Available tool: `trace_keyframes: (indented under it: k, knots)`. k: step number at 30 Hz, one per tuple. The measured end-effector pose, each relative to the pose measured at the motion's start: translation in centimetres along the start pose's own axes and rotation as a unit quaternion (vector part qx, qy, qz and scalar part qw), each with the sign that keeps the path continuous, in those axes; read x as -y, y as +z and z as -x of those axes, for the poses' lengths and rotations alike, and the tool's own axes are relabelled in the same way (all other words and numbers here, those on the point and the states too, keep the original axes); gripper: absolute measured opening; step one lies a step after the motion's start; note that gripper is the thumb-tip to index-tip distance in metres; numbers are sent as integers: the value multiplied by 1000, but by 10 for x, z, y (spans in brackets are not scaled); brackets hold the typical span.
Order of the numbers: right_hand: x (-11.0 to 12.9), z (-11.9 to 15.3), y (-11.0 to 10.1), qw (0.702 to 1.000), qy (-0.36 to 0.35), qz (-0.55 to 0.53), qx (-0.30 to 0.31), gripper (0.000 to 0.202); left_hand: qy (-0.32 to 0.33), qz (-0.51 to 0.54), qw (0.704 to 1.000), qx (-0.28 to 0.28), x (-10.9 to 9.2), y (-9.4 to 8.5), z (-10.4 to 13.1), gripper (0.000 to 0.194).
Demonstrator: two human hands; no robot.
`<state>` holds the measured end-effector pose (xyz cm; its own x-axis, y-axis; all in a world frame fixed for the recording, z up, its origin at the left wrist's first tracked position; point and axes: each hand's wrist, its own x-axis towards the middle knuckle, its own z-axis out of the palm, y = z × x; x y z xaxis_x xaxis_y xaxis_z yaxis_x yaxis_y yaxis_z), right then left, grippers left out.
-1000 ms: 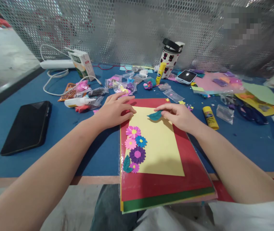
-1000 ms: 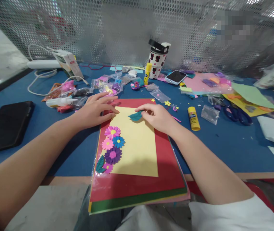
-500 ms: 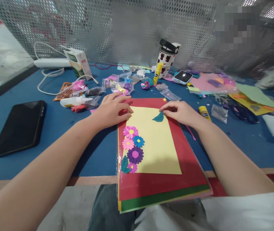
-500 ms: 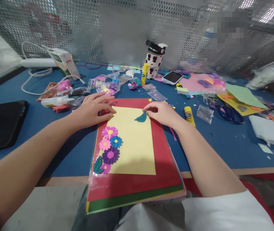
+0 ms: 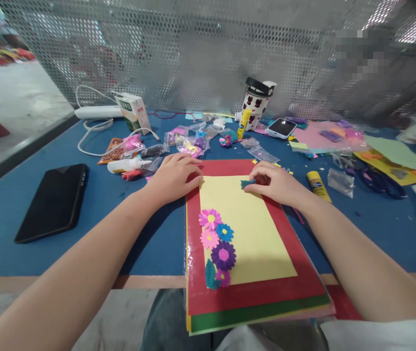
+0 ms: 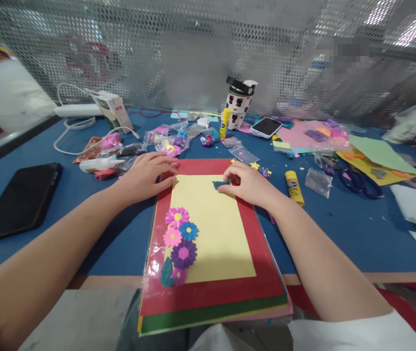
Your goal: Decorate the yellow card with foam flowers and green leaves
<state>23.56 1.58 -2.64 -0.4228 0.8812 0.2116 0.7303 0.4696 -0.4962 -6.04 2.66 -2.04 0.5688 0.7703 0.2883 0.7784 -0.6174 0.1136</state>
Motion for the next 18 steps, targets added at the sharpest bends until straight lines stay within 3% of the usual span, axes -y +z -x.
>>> trace_keyframes:
  k: [7,14,18]
  knots:
    - [0,-3,8,993,7,-43,-111,29,-37,17,998,-53,1,-9,1,32]
    - [3,-4,8,983,127,-72,-115,42,-47,18,994,-95,5,-14,3,32]
    - [-3,-8,12,960,131,-205,-141,38,-55,19,994,-96,3,-17,4,33]
